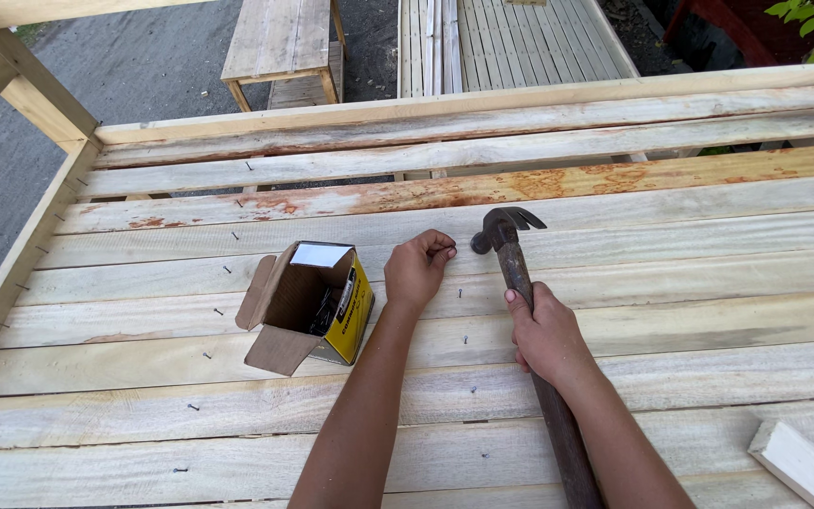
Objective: The person hammers nails into the wooden slats of a large outdoor frame using a claw hammer. They take nails one at a time from a cardboard nail box, position each nail on a slat, and drive it in, working along the frame.
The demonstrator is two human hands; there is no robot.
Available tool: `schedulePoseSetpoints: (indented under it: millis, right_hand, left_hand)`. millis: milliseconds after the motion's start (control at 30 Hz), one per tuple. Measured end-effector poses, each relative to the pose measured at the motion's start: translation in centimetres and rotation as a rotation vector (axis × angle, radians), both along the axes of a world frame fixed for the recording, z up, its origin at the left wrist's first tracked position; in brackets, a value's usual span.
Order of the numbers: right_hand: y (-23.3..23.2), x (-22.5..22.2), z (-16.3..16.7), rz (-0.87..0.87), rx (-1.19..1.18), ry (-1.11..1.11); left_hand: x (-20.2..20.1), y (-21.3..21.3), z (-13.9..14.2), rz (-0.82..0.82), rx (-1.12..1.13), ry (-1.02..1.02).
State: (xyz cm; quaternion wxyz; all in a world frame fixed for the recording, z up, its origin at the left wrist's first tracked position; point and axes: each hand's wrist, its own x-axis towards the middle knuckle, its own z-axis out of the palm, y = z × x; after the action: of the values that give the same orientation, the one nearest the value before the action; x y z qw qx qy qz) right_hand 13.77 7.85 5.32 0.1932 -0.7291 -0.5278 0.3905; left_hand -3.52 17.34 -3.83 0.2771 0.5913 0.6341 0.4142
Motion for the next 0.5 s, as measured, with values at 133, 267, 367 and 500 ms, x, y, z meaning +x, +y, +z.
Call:
schedulePoseSetpoints:
  millis: [133, 267, 367, 500]
  right_hand:
    - [0.05, -0.01, -0.01, 0.003, -0.004, 0.0]
    - [0.07, -0.02, 0.08, 0.003, -0.013, -0.008]
    - [0.07, -0.05, 0.22, -0.003, -0.028, -0.004]
    - [0.0, -0.1, 0.34, -0.008, -0.028, 0.005]
  left_hand:
    - [-0.02, -0.01, 0.06, -0.005, 0.013, 0.006]
    - [-0.05, -0.01, 0.15, -0.006, 0.003, 0.011]
    - [-0.09, -0.04, 0.22, -0.004, -0.004, 0.014]
    - [-0.07, -0.09, 0.21, -0.004, 0.006, 0.027]
